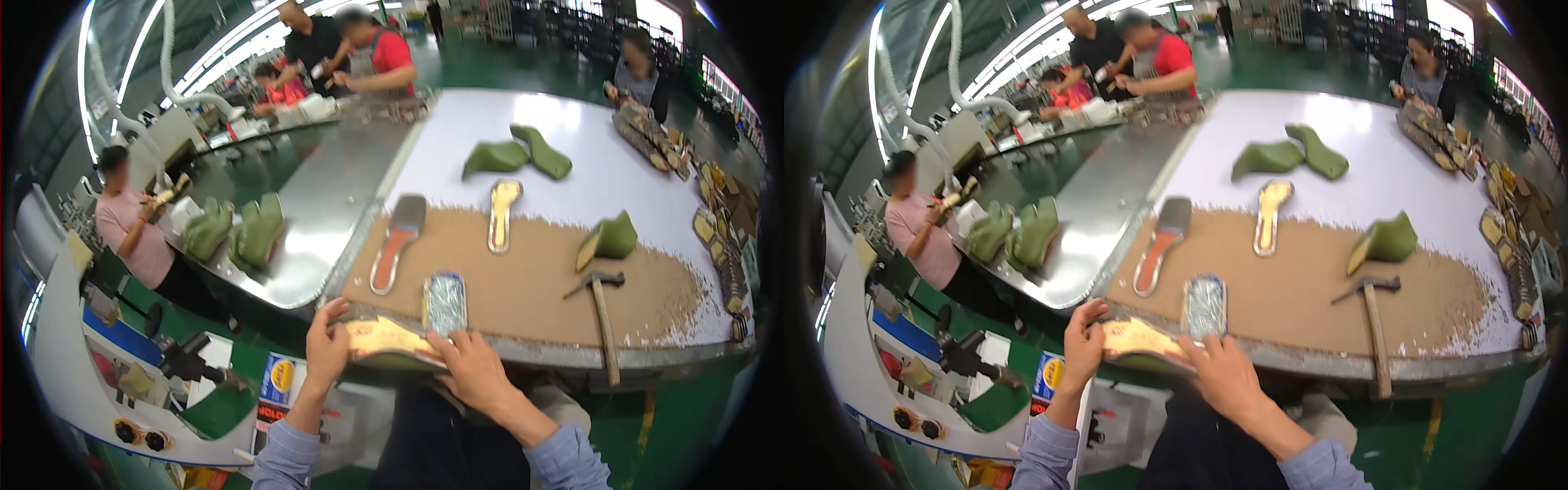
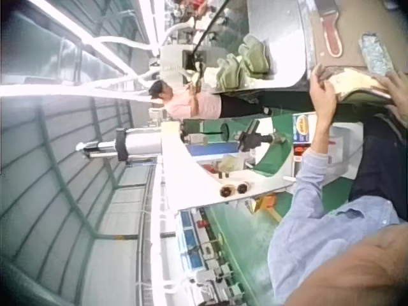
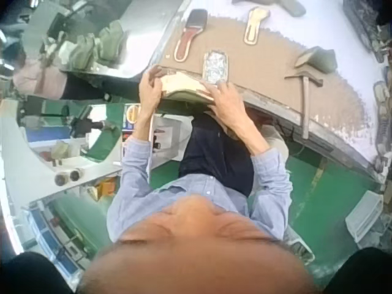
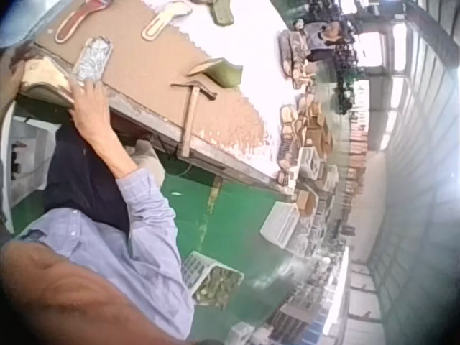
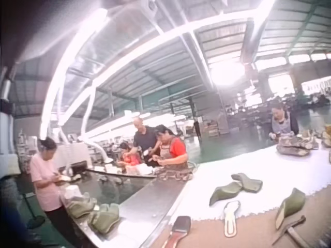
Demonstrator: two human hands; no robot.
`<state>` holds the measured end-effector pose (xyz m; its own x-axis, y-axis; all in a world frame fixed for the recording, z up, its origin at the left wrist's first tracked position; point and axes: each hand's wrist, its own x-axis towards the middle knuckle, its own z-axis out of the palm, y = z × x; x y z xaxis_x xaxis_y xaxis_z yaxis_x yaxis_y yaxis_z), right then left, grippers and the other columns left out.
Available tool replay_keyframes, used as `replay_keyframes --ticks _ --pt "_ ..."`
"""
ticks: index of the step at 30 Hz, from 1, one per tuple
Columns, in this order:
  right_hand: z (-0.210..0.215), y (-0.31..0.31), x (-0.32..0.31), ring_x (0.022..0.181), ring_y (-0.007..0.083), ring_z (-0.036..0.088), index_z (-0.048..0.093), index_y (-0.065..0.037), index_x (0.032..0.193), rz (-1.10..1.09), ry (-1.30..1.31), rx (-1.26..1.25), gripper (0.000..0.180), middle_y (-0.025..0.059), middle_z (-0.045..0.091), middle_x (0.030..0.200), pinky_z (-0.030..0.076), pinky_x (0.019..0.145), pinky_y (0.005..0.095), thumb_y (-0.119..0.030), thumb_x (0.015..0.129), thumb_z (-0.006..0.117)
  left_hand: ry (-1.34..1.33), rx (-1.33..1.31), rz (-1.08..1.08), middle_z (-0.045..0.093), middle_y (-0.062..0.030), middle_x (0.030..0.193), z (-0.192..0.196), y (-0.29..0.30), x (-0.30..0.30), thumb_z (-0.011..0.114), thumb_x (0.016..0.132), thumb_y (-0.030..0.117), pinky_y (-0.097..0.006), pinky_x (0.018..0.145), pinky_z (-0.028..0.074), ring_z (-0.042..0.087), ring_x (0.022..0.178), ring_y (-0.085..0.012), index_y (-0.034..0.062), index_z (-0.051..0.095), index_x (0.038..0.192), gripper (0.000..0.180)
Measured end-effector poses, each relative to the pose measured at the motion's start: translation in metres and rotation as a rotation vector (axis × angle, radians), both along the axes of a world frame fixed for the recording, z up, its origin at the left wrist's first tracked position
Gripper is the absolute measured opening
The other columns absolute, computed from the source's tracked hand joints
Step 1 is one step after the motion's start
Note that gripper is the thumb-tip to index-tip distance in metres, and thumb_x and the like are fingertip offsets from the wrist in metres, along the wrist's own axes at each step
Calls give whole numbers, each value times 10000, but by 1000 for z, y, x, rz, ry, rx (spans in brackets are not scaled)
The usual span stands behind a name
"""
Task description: The person assembles green slipper uppers onto insoles at a factory workstation. They repeatedly pick up a slipper upper and an insole, align them, and use a hammer to drive staples from a foil-wrapped pack into the insole to secure the upper. Completed units are placed on a metal tray to the left.
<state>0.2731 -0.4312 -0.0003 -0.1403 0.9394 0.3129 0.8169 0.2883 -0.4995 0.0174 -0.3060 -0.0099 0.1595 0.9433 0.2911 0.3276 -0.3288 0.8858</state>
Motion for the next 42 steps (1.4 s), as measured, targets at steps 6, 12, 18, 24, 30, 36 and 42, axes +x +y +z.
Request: replay_keyframes --ticks 6,12,18,24,30,36,42 --pt "1 -2 4 1042 360 570 530 -111 1365 -48 -20 -14 771 142 578 1149 520 884 456 -153 677 876 557 295 -689 702 -207 1074 14 59 140 660 798 51 -431 886 539 670 1025 -376 34 727 1122 331" --pt "-2 -6 1 1064 366 566 525 -88 1370 -31 7 65 793 153 570 1167 519 888 447 -163 671 891 1022 353 -764 725 -173 825 9 79 175 763 720 164 -471 758 554 705 820 -368 56 757 883 196" --pt "-4 -7 2 984 335 580 527 -132 1387 -51 14 81 786 128 569 1141 543 802 443 -160 681 872 749 233 -762 732 -130 810 17 72 166 749 800 189 -450 729 544 704 776 -337 79 748 895 146" --pt "-5 -7 0 984 335 576 528 -132 1387 -47 19 104 784 131 567 1139 541 801 441 -155 681 869 706 212 -700 742 -132 886 24 66 166 738 827 175 -430 760 548 707 836 -337 55 738 929 157" --pt "0 -5 -2 988 342 582 535 -130 1376 -44 18 142 774 137 570 1131 537 806 451 -134 675 865 371 309 -724 748 -146 997 21 77 159 688 889 69 -372 795 558 719 847 -271 34 726 1099 216" --pt "-7 -1 -1 992 347 582 508 -92 1366 -52 28 72 783 134 565 1102 526 833 434 -102 666 858 218 -30 -587 750 -133 967 67 -11 105 682 923 26 -296 788 575 726 898 -157 -1 707 1140 220" --pt "14 -19 23 1116 370 566 469 -36 1390 -86 152 -67 769 174 567 1219 498 921 460 -147 728 843 287 104 -539 751 -100 1053 48 -25 95 725 882 70 -391 941 519 679 1107 -244 45 724 959 81"
